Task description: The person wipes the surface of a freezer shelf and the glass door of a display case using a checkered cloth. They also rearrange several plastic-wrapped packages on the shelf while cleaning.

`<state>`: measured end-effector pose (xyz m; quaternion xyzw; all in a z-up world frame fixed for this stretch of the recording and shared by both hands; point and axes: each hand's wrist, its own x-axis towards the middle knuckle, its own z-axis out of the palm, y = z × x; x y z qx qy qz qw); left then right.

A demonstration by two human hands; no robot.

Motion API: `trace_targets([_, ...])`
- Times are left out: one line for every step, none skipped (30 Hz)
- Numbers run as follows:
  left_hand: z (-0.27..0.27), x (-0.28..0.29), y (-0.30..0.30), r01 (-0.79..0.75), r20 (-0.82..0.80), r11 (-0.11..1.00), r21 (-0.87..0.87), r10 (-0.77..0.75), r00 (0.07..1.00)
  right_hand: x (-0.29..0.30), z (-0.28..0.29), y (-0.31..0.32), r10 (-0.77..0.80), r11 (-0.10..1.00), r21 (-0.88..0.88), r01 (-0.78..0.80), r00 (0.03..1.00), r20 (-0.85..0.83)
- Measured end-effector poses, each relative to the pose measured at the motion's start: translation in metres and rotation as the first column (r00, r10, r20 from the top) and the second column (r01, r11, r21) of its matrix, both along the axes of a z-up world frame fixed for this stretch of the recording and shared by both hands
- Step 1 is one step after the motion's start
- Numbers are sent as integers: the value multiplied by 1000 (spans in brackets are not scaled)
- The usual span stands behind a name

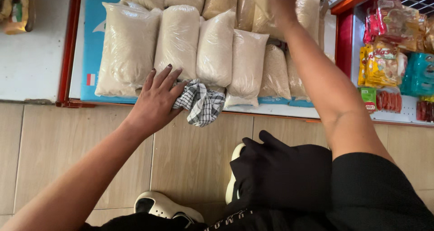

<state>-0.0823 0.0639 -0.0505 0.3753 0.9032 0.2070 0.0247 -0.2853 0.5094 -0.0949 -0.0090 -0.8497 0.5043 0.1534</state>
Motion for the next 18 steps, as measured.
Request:
trace_targets([0, 0, -1, -1, -5, 1000, 4, 1, 1000, 3, -1, -5, -43, 986, 163, 44, 999, -10])
trace_targets([-1, 0, -2, -2, -11, 1000, 7, 2, 1000, 7, -1, -11, 101, 941, 331, -64, 990, -96])
trace_targets([0, 0, -3, 3, -15, 1000, 12, -3, 1000, 14, 0, -16, 248, 856, 497, -143, 957, -152])
trace_targets([0, -1, -4, 1, -13, 1000, 11, -1, 1000, 20, 1, -23, 271, 762, 632, -140, 956, -115])
trace_targets([-1, -2, -3, 4, -9, 1000, 15, -4, 1000, 27, 4, -28, 284, 645, 752, -136, 956, -71])
trace_targets([-1, -2, -2, 7, -5, 1000, 19, -7, 1000, 34, 8, -31, 323, 634, 757, -154, 943, -78])
trace_targets([-2, -2, -1, 6, -10, 1000, 23, -6, 1000, 38, 12, -36, 366, 624, 762, -173, 926, -89])
trace_targets([-2, -2, -1, 6, -14, 1000, 27, -5, 1000, 42, 17, -40, 408, 612, 767, -192, 907, -99])
trace_targets([-2, -2, 0, 3, -18, 1000, 29, -2, 1000, 45, 21, -44, 394, 600, 773, -206, 917, -61])
trace_targets([-2, -2, 1, 6, -21, 1000, 23, -6, 1000, 47, 24, -46, 378, 588, 778, -221, 925, -24])
trace_targets([-1, -2, 0, 6, -25, 1000, 16, -6, 1000, 47, 26, -50, 366, 578, 781, -236, 931, 11])
trace_targets([-1, -3, 0, 6, -30, 1000, 9, -6, 1000, 45, 26, -53, 363, 549, 806, -224, 932, 12])
trace_targets([0, -3, 0, 7, -29, 1000, 7, -7, 1000, 44, 26, -54, 360, 518, 828, -214, 933, 16])
trace_targets([1, -3, 0, 8, -28, 1000, 4, -7, 1000, 43, 23, -54, 356, 486, 849, -205, 934, 21])
trace_targets([2, -3, 1, 11, -25, 1000, 5, -11, 1000, 42, 22, -52, 342, 487, 839, -243, 937, 73])
trace_targets([3, -3, 1, 5, -22, 1000, 11, -4, 1000, 40, 20, -50, 327, 489, 826, -281, 937, 125])
trace_targets([4, -2, 2, -2, -16, 1000, 17, 2, 1000, 41, 19, -47, 312, 491, 811, -318, 933, 178])
trace_targets([4, 0, 3, -9, -11, 1000, 23, 9, 1000, 42, 21, -44, 324, 491, 800, -344, 925, 199])
